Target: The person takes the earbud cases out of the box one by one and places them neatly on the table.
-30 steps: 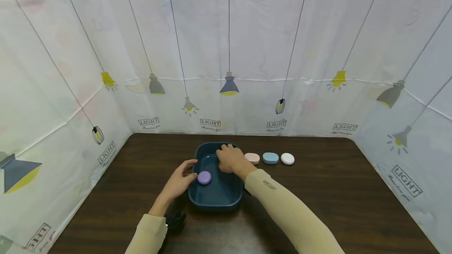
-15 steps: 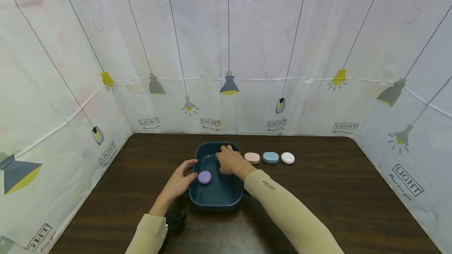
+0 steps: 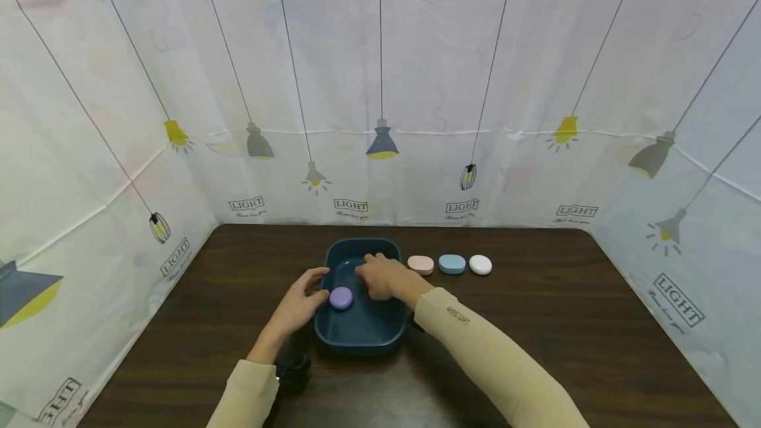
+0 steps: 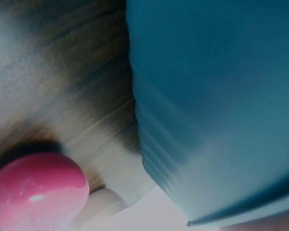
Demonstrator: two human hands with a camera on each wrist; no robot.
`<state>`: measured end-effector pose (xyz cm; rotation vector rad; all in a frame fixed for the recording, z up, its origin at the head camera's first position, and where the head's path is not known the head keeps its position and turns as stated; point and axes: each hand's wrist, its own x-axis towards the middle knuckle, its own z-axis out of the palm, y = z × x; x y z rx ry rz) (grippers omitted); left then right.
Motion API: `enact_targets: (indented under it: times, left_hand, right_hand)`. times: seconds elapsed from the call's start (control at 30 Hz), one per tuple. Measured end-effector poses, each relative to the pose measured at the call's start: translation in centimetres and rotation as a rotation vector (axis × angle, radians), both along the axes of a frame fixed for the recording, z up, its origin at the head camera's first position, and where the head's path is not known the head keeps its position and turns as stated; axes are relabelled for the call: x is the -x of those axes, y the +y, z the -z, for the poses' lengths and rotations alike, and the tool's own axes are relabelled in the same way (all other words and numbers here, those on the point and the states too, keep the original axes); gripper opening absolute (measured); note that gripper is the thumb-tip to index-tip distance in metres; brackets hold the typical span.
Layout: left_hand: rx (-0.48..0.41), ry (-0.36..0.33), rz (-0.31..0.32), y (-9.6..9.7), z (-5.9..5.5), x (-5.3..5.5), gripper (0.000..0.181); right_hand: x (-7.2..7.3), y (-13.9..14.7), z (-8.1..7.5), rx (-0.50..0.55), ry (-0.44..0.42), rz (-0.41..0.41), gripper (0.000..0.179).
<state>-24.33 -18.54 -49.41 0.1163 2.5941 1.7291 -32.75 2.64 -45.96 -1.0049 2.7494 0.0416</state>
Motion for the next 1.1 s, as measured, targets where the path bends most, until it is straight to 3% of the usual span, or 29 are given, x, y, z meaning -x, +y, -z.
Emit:
enact_targets:
  times: [0.23, 0.53, 0.83, 1.1]
  left_hand:
    - [-0.001, -0.009, -0.009, 0.3, -0.4, -0.2, 0.046]
    - [0.002, -0.006, 0.003, -0.1, 0.1, 0.0, 0.046]
    - [-0.013, -0.018, -0.002, 0.4, -1.1, -0.5, 0.045]
    - [0.0, -0.006, 0.019, 0.0, -0.2, 0.0, 0.047]
  right_hand:
    - [-1.1, 0.4, -0.6, 0.008, -0.025, -0.026, 0.03]
    - [-2.4, 1.5, -1.4, 0.125, 0.01, -0.09, 0.031]
    - [-4.3, 2.3, -2.5, 0.21, 0.017, -0.082, 0.03]
    - [-5.6, 3.7, -3.4, 0.28, 0.077, -0.089, 0.026]
